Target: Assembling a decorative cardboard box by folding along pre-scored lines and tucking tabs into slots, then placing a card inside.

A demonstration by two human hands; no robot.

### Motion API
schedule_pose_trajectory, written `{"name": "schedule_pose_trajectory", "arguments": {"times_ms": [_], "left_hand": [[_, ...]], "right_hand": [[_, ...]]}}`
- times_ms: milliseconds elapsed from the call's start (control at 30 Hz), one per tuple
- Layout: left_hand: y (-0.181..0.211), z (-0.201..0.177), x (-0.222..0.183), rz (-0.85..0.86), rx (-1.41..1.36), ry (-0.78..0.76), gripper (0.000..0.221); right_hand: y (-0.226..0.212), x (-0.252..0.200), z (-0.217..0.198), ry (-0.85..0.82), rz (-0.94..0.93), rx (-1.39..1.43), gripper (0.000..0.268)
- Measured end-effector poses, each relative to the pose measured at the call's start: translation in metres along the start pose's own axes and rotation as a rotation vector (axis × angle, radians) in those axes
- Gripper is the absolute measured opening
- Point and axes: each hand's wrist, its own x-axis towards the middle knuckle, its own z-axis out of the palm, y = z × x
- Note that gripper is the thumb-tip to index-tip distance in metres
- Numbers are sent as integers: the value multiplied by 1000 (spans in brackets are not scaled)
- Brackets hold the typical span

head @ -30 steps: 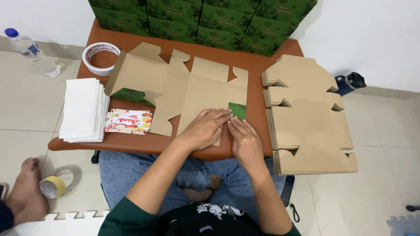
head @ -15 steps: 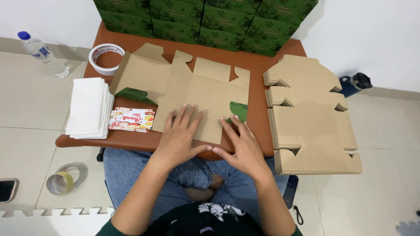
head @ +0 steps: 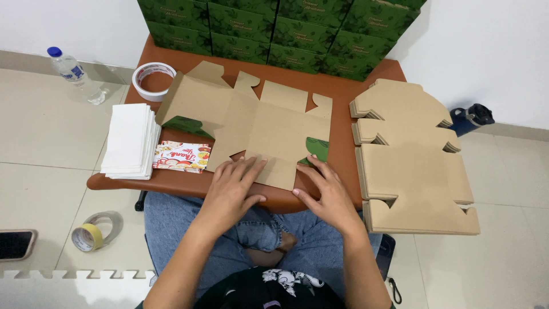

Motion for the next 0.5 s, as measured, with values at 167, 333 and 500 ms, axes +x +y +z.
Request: {"name": "schedule_pose_trajectory", "arguments": {"times_ms": [167, 333, 500], "left_hand": [[-11, -7, 12, 46, 3, 77, 61], [-18, -10, 20, 51, -38, 91, 49], [-18, -11, 32, 65, -134, 98, 19]], "right_hand": [[0, 1, -1, -4, 26, -14, 49], [0, -3, -7, -19, 39, -40, 55], [4, -4, -4, 60, 76, -244, 48]]}}
